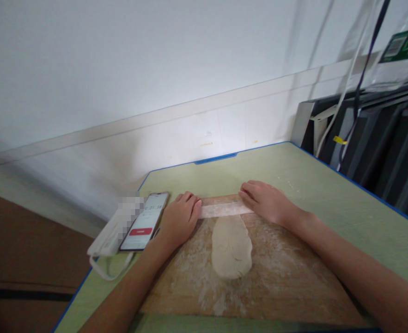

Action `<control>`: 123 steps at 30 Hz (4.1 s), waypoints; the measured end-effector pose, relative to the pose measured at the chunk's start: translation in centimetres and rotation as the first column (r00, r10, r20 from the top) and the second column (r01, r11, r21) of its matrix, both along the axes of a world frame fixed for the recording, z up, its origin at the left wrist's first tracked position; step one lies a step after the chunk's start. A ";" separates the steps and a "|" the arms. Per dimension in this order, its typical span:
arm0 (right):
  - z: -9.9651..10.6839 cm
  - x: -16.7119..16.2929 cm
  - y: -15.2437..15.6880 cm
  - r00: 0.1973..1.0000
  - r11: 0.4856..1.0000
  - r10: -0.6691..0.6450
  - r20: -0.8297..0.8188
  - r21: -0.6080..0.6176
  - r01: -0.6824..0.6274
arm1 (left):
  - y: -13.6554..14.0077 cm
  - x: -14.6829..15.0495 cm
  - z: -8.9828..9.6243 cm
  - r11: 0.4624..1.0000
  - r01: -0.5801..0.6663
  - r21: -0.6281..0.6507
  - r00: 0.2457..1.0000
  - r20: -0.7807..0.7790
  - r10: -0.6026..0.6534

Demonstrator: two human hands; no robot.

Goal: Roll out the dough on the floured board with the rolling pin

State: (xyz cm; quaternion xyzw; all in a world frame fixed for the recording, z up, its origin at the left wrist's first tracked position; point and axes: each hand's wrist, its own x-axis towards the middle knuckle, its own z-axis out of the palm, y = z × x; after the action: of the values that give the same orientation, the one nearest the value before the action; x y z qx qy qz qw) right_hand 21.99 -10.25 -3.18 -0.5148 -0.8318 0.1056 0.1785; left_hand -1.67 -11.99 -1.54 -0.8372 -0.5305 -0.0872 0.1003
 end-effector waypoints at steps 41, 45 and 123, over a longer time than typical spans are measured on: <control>-0.5 0.0 -0.3 0.999 0.999 0.044 -0.032 0.009 -0.044 | 0.0 -0.1 0.2 0.997 0.036 -0.066 0.999 0.035 -0.034; -0.2 -0.1 -0.6 0.996 0.997 0.063 -0.056 0.051 -0.060 | -0.1 -0.2 0.2 0.997 0.051 -0.062 0.998 0.040 -0.048; 2.8 -0.9 -3.6 0.984 1.000 0.026 0.179 -0.013 -0.024 | -1.8 0.9 0.9 0.992 -0.037 -0.122 0.997 -0.077 0.028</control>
State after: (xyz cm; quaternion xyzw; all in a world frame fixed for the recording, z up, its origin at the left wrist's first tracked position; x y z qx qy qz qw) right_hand 21.13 -13.84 -0.41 -0.5127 -0.8503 0.0656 0.0991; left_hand -0.82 -13.77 -0.64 -0.8357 -0.5443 -0.0209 0.0699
